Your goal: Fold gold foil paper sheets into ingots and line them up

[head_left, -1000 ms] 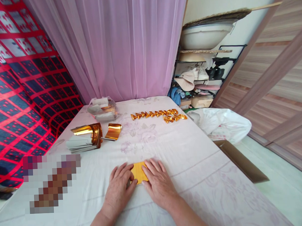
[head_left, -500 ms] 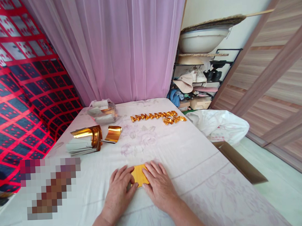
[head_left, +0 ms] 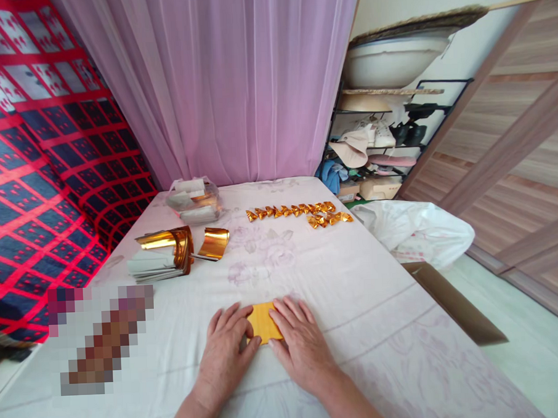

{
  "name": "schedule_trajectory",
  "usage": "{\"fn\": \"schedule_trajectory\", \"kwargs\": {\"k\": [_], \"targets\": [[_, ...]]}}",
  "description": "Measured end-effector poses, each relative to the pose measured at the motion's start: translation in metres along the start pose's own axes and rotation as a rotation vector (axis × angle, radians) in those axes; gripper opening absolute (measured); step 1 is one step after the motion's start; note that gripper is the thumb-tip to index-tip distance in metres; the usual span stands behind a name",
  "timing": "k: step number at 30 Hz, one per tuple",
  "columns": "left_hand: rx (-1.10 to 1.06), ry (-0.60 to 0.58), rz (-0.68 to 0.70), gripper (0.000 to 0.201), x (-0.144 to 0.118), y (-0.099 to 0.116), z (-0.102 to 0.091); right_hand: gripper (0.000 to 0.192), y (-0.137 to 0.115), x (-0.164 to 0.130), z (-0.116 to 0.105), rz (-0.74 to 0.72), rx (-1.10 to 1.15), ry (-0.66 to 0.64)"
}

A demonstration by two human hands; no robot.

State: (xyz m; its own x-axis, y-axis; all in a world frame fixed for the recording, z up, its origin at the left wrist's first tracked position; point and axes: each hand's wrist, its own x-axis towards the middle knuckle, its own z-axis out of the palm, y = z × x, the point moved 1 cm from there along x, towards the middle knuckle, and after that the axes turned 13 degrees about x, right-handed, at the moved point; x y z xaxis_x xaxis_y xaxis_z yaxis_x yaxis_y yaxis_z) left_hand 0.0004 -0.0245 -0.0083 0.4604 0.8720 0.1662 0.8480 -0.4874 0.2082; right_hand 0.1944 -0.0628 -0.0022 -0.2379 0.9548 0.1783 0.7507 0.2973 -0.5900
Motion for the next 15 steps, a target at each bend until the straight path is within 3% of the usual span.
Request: {"fn": "schedule_trajectory", "kwargs": {"k": [8,15], "targets": [[-0.024,0.024,0.017,0.006,-0.001,0.000,0.001,0.032,-0.003,0.000,-0.002,0.004,0.035,0.046],[-0.020,0.018,0.014,0.006,-0.001,0.002,-0.003,0.021,-0.005,0.004,0.009,0.052,0.038,0.153]]}}
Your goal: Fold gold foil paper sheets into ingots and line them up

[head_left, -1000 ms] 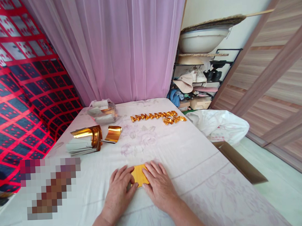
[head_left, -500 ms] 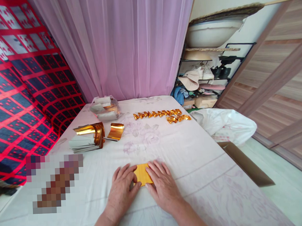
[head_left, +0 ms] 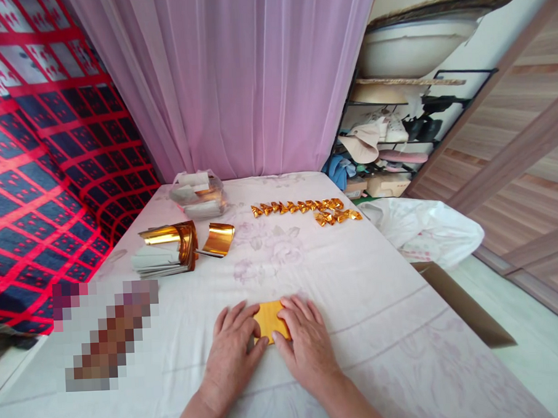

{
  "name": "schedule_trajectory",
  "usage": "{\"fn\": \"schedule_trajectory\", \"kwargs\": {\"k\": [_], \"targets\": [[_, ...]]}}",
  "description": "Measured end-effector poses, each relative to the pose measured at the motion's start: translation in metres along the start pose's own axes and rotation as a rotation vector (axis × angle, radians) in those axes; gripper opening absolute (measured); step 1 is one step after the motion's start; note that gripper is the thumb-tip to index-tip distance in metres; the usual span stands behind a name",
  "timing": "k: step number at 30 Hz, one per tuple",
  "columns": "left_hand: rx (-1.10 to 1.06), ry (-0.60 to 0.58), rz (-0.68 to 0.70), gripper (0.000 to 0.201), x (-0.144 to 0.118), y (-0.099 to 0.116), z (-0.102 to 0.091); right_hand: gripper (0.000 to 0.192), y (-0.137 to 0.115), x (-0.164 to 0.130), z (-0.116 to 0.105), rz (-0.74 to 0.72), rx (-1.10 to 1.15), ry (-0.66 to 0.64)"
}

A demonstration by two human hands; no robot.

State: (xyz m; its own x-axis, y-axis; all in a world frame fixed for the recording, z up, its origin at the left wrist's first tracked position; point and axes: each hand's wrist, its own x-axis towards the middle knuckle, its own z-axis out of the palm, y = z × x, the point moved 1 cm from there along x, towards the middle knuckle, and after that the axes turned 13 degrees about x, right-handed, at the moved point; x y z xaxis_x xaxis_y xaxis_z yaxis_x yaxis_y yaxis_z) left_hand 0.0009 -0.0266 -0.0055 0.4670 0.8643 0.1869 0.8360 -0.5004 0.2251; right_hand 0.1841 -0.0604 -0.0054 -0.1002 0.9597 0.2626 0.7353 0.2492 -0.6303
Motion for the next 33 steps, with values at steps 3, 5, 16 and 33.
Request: {"fn": "schedule_trajectory", "kwargs": {"k": [3,5,16,33], "targets": [[0.007,-0.022,0.000,0.006,0.000,-0.001,0.000,0.024,-0.002,0.000,0.004,0.017,-0.002,0.021],[0.009,-0.026,0.006,0.006,0.000,-0.001,0.000,0.026,-0.003,0.000,0.005,0.021,-0.004,0.026],[0.002,-0.011,0.005,0.006,-0.001,-0.002,0.001,0.026,0.005,0.002,-0.008,0.040,0.047,-0.112],[-0.018,-0.078,-0.045,0.011,0.004,0.007,-0.010,0.044,0.023,0.008,-0.027,0.027,0.121,-0.287]]}}
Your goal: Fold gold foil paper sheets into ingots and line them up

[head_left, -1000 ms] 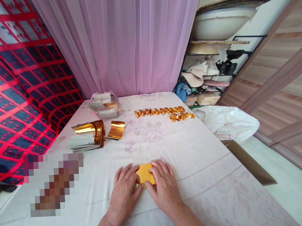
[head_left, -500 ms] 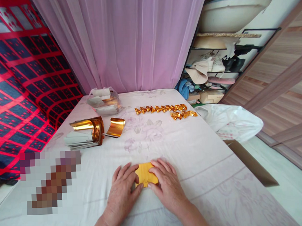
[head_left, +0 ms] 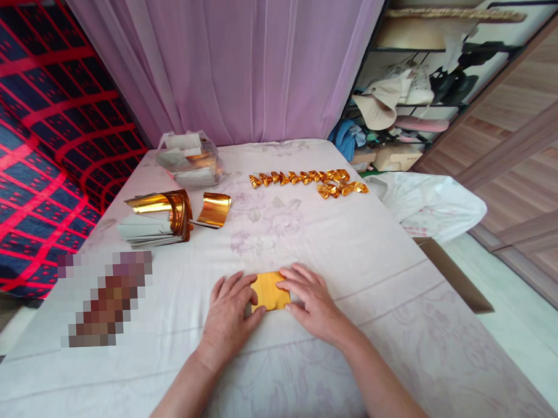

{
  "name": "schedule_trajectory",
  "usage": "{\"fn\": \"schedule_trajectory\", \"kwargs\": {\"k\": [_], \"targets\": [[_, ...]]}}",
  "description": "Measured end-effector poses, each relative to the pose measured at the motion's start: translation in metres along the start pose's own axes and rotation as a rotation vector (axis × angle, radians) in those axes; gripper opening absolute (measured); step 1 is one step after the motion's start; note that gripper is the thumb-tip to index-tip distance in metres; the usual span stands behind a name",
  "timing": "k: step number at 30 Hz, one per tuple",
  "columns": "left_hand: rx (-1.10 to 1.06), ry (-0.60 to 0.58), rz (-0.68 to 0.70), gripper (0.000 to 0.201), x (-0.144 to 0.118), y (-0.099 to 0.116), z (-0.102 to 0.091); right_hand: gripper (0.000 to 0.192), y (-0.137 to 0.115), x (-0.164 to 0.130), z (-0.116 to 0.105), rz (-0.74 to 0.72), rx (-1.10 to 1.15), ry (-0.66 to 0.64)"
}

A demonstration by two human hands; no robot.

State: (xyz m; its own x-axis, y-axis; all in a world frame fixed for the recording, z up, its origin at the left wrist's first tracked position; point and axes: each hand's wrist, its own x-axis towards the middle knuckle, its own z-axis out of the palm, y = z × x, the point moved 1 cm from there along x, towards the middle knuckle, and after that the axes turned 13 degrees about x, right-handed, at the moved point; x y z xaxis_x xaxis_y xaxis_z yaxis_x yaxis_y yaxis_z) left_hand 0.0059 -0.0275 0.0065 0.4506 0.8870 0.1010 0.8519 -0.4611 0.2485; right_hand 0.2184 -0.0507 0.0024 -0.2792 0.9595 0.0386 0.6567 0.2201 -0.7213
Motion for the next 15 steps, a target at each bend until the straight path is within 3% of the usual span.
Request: {"fn": "schedule_trajectory", "kwargs": {"k": [6,15], "targets": [[0.047,0.051,-0.056,0.026,0.003,0.014,-0.001,0.043,-0.001,0.001,0.001,-0.002,0.002,0.017],[-0.013,-0.001,-0.042,0.014,0.002,0.006,-0.004,0.042,-0.001,0.001,-0.002,-0.010,0.009,0.007]]}}
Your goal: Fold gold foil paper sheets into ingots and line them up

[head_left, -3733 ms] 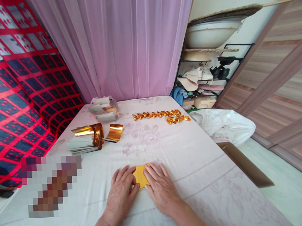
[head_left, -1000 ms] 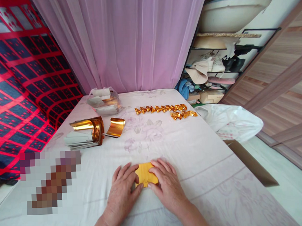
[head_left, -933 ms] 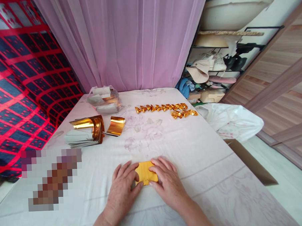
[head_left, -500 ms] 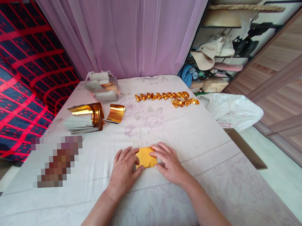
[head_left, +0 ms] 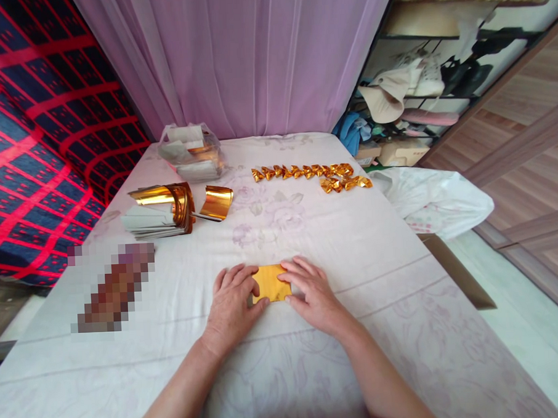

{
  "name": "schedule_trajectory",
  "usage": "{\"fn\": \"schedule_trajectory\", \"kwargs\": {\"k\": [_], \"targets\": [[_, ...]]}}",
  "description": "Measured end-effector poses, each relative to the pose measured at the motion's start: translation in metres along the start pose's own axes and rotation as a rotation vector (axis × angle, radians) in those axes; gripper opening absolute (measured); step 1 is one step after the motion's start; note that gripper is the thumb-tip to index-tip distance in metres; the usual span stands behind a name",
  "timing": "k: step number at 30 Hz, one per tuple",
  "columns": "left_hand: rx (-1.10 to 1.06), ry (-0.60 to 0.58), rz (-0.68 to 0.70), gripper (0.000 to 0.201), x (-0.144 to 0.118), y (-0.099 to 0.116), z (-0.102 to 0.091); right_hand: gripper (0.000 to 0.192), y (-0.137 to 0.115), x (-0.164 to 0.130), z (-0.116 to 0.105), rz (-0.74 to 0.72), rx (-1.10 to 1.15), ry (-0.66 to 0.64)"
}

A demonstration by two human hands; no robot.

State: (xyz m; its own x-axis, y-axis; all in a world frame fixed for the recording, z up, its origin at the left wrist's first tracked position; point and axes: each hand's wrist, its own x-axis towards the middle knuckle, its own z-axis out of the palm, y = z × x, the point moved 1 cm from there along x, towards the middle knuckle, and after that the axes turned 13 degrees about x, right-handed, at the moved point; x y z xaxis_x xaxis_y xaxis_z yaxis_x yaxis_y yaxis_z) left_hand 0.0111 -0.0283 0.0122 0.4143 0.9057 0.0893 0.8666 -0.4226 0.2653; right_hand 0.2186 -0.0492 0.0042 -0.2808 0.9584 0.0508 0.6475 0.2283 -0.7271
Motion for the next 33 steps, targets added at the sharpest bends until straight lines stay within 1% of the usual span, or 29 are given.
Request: {"fn": "schedule_trajectory", "kwargs": {"k": [4,9,18,25,28,33], "targets": [[-0.053,-0.057,0.046,0.003,-0.001,-0.010,-0.001,0.042,0.001,0.000,0.000,-0.011,-0.008,-0.002],[-0.098,-0.095,0.085,0.011,-0.002,-0.018,-0.003,0.043,0.003,-0.001,0.001,-0.018,-0.008,0.003],[-0.102,-0.164,0.093,0.018,-0.001,-0.021,-0.006,0.044,0.004,-0.003,-0.002,-0.054,0.001,0.004],[-0.093,-0.138,0.082,0.012,-0.002,-0.019,-0.003,0.040,0.000,-0.003,-0.006,-0.064,-0.017,-0.017],[-0.090,-0.107,0.081,0.012,-0.002,-0.018,-0.003,0.039,-0.002,-0.003,-0.006,-0.052,-0.028,-0.022],[-0.088,-0.099,0.078,0.013,-0.002,-0.017,-0.003,0.039,-0.002,-0.003,-0.004,-0.044,-0.041,-0.008]]}}
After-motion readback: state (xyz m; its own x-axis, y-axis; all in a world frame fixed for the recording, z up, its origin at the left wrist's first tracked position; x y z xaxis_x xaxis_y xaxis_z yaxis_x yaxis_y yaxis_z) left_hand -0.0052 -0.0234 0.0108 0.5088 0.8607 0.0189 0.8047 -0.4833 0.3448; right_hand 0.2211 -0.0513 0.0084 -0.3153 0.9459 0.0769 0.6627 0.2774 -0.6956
